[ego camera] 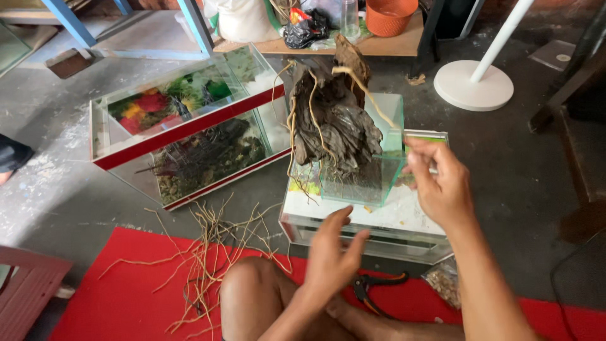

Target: The person arranges thin, light-colored twigs onto a large piece of dark driftwood inside a glass terrarium. They use pliers to trim the twigs and a white bottle to apply adhesive to secure them in place.

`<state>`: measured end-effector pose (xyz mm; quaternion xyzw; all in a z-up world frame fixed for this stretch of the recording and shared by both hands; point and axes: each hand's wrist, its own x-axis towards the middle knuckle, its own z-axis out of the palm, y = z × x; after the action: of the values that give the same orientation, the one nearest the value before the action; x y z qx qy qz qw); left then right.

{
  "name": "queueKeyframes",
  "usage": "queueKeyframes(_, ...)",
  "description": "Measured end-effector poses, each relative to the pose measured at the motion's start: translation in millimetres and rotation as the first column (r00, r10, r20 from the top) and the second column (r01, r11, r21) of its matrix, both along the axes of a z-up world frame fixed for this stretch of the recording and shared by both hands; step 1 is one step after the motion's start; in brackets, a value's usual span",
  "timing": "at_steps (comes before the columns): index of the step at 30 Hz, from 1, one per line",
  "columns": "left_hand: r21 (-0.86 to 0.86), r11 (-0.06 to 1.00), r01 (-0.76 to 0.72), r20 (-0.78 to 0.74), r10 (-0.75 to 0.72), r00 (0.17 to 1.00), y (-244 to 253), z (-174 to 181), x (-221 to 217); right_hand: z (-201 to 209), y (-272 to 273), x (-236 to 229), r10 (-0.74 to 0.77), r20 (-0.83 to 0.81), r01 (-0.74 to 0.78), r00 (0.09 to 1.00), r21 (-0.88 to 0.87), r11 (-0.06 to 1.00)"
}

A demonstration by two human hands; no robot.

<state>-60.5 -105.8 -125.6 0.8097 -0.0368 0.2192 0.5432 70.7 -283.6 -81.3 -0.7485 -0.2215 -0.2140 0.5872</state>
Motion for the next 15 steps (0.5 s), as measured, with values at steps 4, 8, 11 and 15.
queueKeyframes(4, -0.151, 0.988, 0.043, -0.216, -0.076, 0.973, -23.4, -4.5, 27.3, 9.7, -5.4, 10.1, -0.027, 0.069, 0.035, 0.997, -0.122, 0.992)
queueKeyframes(8, -0.182, 0.983, 0.039, -0.259, -0.086, 0.962, -37.3, -4.5, 37.1, 8.7, -6.4, 14.6, 0.019, 0.086, 0.002, 0.996, -0.23, 0.973)
queueKeyframes(11, -0.179, 0.983, 0.026, -0.254, -0.072, 0.964, -43.1, -4.2, 43.2, 3.9, -4.2, 21.8, 0.058, 0.021, -0.054, 0.998, -0.167, 0.984)
queueKeyframes(15, -0.145, 0.989, 0.002, -0.267, -0.041, 0.963, -42.2, -15.8, 52.1, -8.5, -1.6, 29.5, 0.11, -0.016, -0.111, 0.994, -0.1, 0.989)
